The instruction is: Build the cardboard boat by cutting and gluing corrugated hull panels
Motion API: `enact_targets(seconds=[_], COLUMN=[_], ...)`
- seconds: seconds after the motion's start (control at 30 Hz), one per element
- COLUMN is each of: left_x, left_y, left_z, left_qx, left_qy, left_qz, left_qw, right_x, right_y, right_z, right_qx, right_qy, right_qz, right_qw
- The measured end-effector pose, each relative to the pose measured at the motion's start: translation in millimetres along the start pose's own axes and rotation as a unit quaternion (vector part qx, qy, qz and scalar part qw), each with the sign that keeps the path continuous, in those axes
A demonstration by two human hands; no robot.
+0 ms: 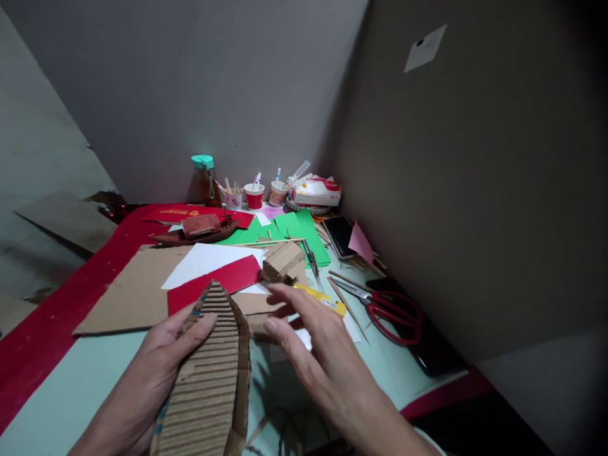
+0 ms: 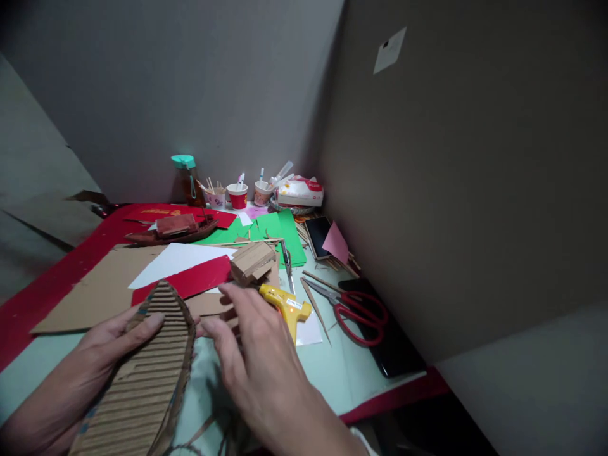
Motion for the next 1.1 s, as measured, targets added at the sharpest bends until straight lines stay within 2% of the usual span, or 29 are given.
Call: enact_targets(seconds=[0.17,0.23,0.33,0.4,0.47,0.57,0.63,0.73,0.93,1.03,1.1], left_x=[-1.3,2.0,7.4,6.9,2.6,-5.5,-9.5,-9.9,-16.8,-18.1,-12.4], left_y=[-1.2,-2.6,-1.8,-1.5,-1.8,-2.8,-4.4,-6.5,-4.9,-3.2,-0.9], left_z=[8.4,14.5,21.4,23.3,24.2,16.6,5.0,-13.3,-24.8,-27.6,-23.2], left_qx=[-0.049,-0.074,-0.082,-0.079,-0.095,-0.104,-0.086,-0.055,-0.116,-0.054,-0.021], left_qy=[-0.049,-0.088,-0.149,-0.155,-0.136,-0.089,-0.058,-0.035,-0.039,-0.06,-0.073], left_qz=[0.01,0.057,0.13,0.126,0.083,0.007,-0.031,-0.046,-0.092,-0.086,-0.038], left_qw=[0.998,0.992,0.977,0.977,0.983,0.991,0.994,0.997,0.988,0.993,0.996], right_x=[-4.4,-6.5,-12.5,-14.5,-12.5,-7.5,-4.1,1.0,8.5,11.2,12.3], right_y=[-31.7,-37.1,-36.4,-32.7,-29.7,-28.1,-28.8,-31.5,-37.0,-37.6,-37.7], right_z=[5.6,11.0,14.3,14.5,14.4,12.6,10.4,6.4,-0.5,1.6,5.8], right_qx=[-0.026,-0.029,-0.012,0.001,0.006,0.011,0.016,0.024,0.038,0.038,0.034], right_qy=[-0.01,-0.018,0.021,0.06,0.079,0.09,0.094,0.089,0.059,0.044,0.035], right_qz=[-0.025,-0.051,-0.133,-0.178,-0.193,-0.194,-0.187,-0.165,-0.105,-0.073,-0.056], right_qw=[0.999,0.998,0.991,0.982,0.978,0.977,0.978,0.982,0.992,0.996,0.997])
Point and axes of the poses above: each hand's wrist, its own y-axis away from the middle knuckle, its own z-axis out of the palm, x = y × z, the point moved 6 cm from there along -y, towards the middle knuckle, and after that the axes turned 11 degrees about -z, right-handed, at the moved point
